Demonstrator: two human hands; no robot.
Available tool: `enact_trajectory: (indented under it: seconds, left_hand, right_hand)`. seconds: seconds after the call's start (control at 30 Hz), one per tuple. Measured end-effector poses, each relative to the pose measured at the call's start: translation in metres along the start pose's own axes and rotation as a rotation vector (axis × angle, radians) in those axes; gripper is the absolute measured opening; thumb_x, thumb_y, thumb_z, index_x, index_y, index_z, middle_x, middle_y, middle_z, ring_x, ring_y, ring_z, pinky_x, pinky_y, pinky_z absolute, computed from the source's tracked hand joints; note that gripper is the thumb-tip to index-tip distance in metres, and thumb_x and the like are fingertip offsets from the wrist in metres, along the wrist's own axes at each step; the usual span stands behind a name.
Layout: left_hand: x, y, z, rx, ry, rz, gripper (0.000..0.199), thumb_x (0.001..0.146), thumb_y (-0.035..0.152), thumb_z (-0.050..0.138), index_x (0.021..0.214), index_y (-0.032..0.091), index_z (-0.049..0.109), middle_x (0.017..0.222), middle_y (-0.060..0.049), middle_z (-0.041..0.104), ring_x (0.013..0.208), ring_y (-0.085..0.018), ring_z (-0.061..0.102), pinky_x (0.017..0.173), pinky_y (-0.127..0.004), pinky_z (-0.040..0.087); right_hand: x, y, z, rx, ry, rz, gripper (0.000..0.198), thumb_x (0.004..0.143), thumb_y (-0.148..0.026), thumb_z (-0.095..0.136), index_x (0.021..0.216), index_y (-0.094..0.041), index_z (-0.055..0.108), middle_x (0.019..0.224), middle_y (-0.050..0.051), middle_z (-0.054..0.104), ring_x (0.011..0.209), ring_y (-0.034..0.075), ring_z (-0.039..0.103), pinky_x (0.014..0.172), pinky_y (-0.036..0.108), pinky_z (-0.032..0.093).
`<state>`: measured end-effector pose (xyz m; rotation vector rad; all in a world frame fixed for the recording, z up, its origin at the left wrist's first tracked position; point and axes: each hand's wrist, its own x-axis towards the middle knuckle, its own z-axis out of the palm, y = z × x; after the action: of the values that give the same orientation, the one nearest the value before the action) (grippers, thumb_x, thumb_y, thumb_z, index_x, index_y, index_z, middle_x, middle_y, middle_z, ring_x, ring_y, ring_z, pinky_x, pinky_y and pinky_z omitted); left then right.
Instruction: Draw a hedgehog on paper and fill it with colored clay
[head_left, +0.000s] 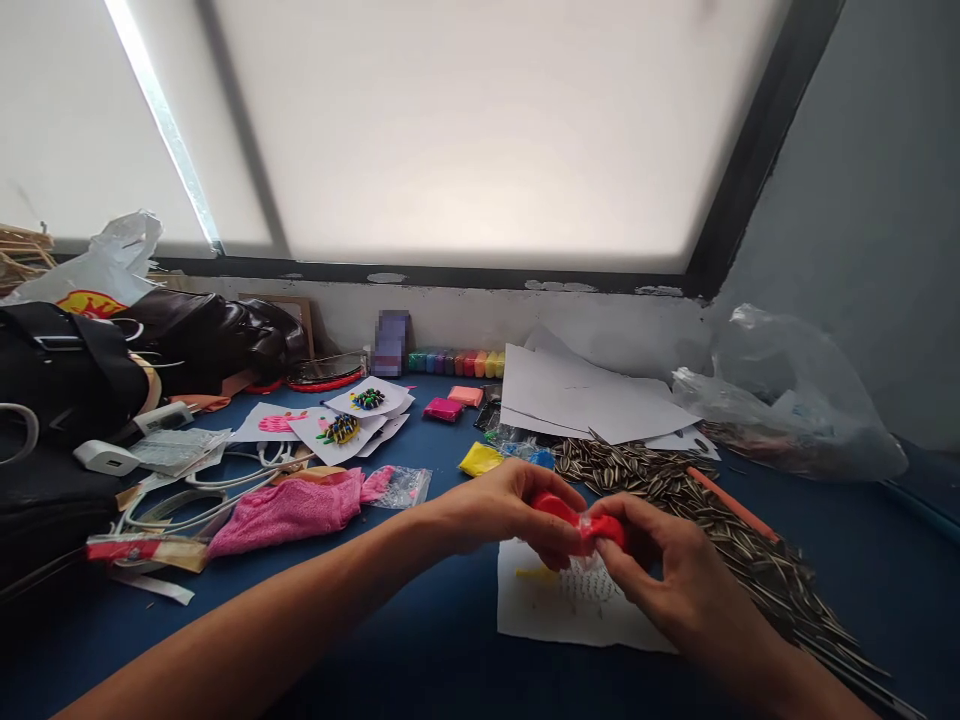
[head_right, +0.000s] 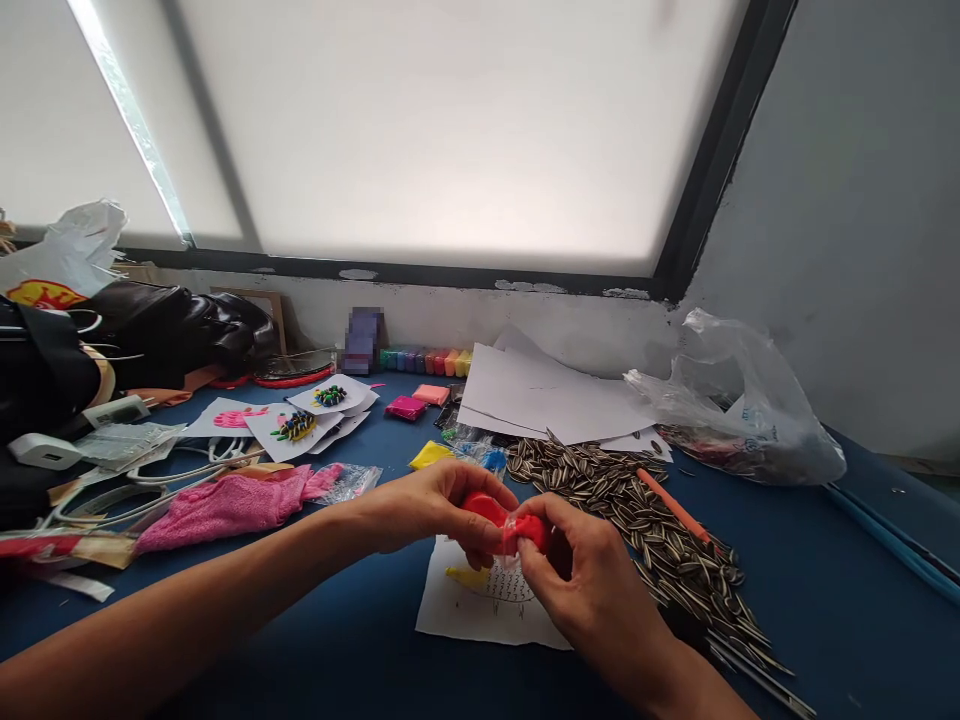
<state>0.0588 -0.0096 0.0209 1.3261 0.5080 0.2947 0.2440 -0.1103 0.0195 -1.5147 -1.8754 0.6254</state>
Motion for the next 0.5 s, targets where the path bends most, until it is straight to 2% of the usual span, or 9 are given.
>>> enact_trajectory:
  seconds: [0.13,0.23,0.37,0.43,0.5]
  left_hand:
    - [0.0021,-0.0051,-0.0023,-0.033,0.071,-0.028,0.054,0.062,0.034,0.088,0.105,0.012,0.065,0.077,-0.007,0.072,0.067,-0.017,0.07,0.069,-0.03,0.056]
    - [0.0037,-0.0068,-0.0015,-0.034,0.129,-0.027,0.061,0.057,0.034,0.09,0.107,0.012,0.064,0.073,-0.006,0.071,0.065,-0.018,0.07,0.064,-0.028,0.056]
    - [0.0022,-0.0058,0.0011,0.022,0.055,-0.043,0.048,0.063,0.04,0.086,0.098,0.012,0.068,0.069,-0.003,0.069,0.058,-0.014,0.067,0.056,-0.024,0.053]
    - [0.0012,-0.0057,0.0026,0.045,-0.008,-0.05,0.043,0.067,0.046,0.082,0.089,0.011,0.069,0.066,-0.003,0.068,0.051,-0.013,0.063,0.05,-0.023,0.05]
    - [0.0009,-0.0059,0.0041,0.052,-0.012,-0.047,0.044,0.066,0.049,0.081,0.085,0.011,0.069,0.066,-0.003,0.067,0.05,-0.012,0.062,0.049,-0.022,0.048]
  right_hand:
    - [0.0003,-0.0051,0.0018,0.029,-0.063,0.009,0.02,0.092,-0.038,0.051,0.095,-0.023,0.064,0.074,-0.001,0.064,0.06,0.013,0.053,0.054,0.023,0.043]
    - [0.0003,-0.0065,0.0032,0.003,-0.043,-0.008,0.019,0.092,-0.038,0.052,0.088,-0.023,0.064,0.072,-0.001,0.064,0.059,0.013,0.053,0.054,0.023,0.042]
    - [-0.0009,-0.0054,0.0062,-0.062,0.027,-0.043,0.022,0.092,-0.035,0.051,0.078,-0.022,0.063,0.066,-0.001,0.059,0.057,0.013,0.048,0.052,0.024,0.04]
    - [-0.0011,-0.0043,0.0071,-0.046,0.039,-0.039,0.021,0.091,-0.034,0.052,0.08,-0.022,0.064,0.068,-0.001,0.06,0.059,0.014,0.05,0.053,0.024,0.041]
    - [-0.0006,-0.0032,0.0071,0.004,0.029,-0.009,0.02,0.091,-0.036,0.053,0.084,-0.023,0.065,0.07,0.0,0.061,0.06,0.015,0.051,0.053,0.025,0.042]
